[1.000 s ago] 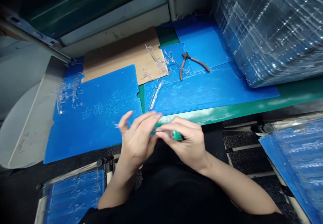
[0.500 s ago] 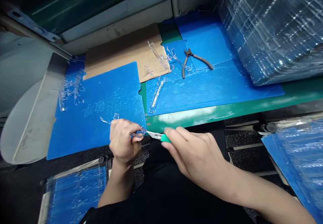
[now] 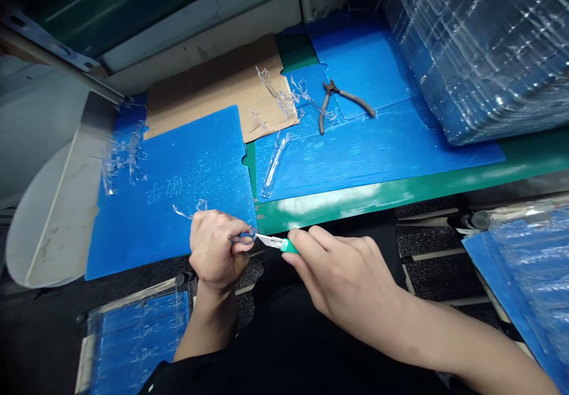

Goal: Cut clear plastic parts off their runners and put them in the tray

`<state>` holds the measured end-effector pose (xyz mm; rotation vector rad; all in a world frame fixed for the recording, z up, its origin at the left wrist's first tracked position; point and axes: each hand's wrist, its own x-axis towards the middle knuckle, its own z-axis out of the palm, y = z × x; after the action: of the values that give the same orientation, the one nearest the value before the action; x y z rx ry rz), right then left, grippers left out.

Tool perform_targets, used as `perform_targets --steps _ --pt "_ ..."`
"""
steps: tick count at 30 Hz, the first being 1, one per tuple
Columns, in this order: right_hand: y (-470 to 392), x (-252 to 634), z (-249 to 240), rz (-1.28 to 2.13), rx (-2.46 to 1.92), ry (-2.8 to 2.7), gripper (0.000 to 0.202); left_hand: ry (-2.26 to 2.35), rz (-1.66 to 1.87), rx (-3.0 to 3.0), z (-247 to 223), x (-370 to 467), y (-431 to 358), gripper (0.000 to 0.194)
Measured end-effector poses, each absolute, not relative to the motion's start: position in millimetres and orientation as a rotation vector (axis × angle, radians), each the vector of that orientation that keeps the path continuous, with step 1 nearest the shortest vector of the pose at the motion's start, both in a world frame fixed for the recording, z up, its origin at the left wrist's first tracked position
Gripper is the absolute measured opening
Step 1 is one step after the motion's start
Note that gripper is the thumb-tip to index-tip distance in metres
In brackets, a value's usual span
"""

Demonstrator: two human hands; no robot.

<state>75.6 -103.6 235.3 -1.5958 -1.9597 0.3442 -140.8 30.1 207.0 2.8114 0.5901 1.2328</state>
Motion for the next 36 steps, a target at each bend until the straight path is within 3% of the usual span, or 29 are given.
perform_targets --steps 13,18,24,36 --pt "-89 91 216 0.168 -1.751 -1.865 0.027 0.46 1.043 2.648 217 -135 15 0.033" --pt "-77 90 216 0.689 -1.478 -1.524 0.017 0.705 0.705 1.925 228 -128 6 0.023" --pt "-59 81 226 1.109 -1.281 -0.991 0.017 0.494 0.335 1.052 245 -119 11 0.037" --pt "-54 89 218 1.342 -1.129 -0.807 0.021 0.533 0.23 0.851 246 -114 8 0.027"
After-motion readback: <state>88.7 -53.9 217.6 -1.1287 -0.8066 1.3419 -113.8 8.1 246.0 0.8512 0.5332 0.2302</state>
